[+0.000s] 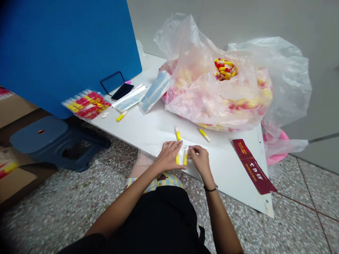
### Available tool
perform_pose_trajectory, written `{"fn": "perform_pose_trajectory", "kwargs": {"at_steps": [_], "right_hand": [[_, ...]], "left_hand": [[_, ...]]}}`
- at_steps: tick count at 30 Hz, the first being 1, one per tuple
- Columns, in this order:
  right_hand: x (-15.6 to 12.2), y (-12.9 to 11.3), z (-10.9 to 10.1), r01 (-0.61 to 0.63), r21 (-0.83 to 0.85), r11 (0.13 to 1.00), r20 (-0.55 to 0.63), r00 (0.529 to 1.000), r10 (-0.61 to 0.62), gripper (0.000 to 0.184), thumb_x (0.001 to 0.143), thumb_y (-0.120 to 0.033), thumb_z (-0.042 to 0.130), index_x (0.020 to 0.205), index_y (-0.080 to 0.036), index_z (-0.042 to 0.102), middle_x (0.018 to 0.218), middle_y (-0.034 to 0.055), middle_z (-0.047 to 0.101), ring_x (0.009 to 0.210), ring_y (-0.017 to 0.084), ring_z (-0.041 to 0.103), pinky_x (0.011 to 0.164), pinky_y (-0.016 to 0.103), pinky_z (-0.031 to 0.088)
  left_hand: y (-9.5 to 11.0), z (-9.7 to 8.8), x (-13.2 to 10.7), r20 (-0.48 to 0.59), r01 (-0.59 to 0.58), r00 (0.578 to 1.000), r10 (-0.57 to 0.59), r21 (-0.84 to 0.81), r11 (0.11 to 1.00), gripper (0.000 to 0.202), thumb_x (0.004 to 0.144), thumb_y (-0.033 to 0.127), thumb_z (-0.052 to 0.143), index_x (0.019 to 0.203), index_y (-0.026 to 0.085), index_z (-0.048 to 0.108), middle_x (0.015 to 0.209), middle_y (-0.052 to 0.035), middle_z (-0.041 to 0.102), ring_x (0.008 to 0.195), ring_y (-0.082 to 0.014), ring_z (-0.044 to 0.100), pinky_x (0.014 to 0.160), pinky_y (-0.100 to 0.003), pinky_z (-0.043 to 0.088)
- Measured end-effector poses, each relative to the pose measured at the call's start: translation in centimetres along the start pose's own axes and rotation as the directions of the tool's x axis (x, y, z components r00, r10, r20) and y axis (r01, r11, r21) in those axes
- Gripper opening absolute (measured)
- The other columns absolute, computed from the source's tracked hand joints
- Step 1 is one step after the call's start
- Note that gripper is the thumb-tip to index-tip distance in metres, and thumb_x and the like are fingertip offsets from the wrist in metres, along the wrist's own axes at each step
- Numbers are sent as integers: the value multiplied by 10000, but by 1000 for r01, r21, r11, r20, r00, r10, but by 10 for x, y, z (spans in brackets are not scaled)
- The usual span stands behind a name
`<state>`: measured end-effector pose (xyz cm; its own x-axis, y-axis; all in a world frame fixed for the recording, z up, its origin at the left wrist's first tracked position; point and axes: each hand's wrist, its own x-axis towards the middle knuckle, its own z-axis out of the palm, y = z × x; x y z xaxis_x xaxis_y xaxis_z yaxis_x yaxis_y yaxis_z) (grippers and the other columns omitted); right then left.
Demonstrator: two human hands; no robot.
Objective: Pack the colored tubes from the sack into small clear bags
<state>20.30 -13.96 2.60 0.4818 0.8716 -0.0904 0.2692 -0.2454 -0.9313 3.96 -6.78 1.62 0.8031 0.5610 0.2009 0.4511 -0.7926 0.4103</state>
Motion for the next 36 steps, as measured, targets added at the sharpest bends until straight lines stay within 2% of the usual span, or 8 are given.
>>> {"fn": "perform_pose_trajectory", "kwargs": {"at_steps": [6, 10, 14, 18, 25, 30, 36], "right_hand": [[-2, 1, 4, -39, 85, 996, 13, 999, 38, 363, 753, -436, 611, 931, -124, 668, 806, 92, 693, 736, 202, 665, 651, 327, 581], [-3, 5, 7, -47, 127, 991, -35, 998, 52, 472, 670, -496, 702, 965, -134, 633, 796, 74, 675, 706, 193, 654, 589, 310, 572], [1, 4, 12, -98, -14, 995, -92, 991, 96, 449, 646, -560, 712, 787, -142, 627, 668, 69, 650, 546, 166, 590, 476, 271, 493], [6, -1, 16, -95, -99, 991, -121, 989, 83, 375, 675, -528, 678, 721, -161, 614, 637, 72, 640, 555, 179, 575, 481, 266, 443], [6, -3, 20, 88, -263, 961, -115, 986, -121, 208, 769, -380, 525, 708, -188, 572, 655, 47, 617, 619, 182, 552, 612, 297, 439], [6, -5, 23, 141, -301, 943, -132, 973, -188, 193, 793, -349, 472, 732, -187, 557, 708, 63, 619, 658, 192, 562, 650, 306, 432], [8, -14, 27, 33, -327, 945, -236, 965, -115, 303, 759, -474, 600, 664, -186, 579, 621, 46, 621, 584, 179, 554, 603, 286, 410]], "left_hand": [[1, -2, 0, -6, -3, 1000, 3, 1, 1000, 1018, 678, 708, 621, 1437, 145, 243, 1392, -167, 442, 1256, -316, 393, 1044, -467, 254], [2, -3, 0, 3, 0, 1000, 0, -5, 1000, 980, 689, 676, 635, 1435, 162, 259, 1405, -166, 431, 1269, -323, 387, 1049, -469, 247], [1, -2, 1, 6, 8, 1000, -8, -16, 1000, 964, 690, 671, 635, 1431, 172, 274, 1418, -164, 422, 1276, -327, 381, 1048, -478, 241], [1, -1, 1, 6, 7, 1000, -7, -16, 1000, 972, 684, 679, 633, 1429, 163, 281, 1422, -160, 419, 1269, -326, 387, 1046, -485, 246], [1, -1, 1, 6, 5, 1000, -5, -8, 1000, 1001, 667, 688, 643, 1432, 158, 272, 1414, -161, 426, 1272, -321, 379, 1046, -474, 243], [0, 0, 1, 5, 12, 1000, -12, -5, 1000, 1019, 646, 678, 668, 1433, 164, 274, 1408, -162, 430, 1271, -326, 380, 1056, -470, 230], [2, -2, 1, -7, -2, 1000, 2, 0, 1000, 929, 699, 649, 625, 1414, 151, 303, 1408, -154, 429, 1264, -311, 386, 1051, -468, 244]]}}
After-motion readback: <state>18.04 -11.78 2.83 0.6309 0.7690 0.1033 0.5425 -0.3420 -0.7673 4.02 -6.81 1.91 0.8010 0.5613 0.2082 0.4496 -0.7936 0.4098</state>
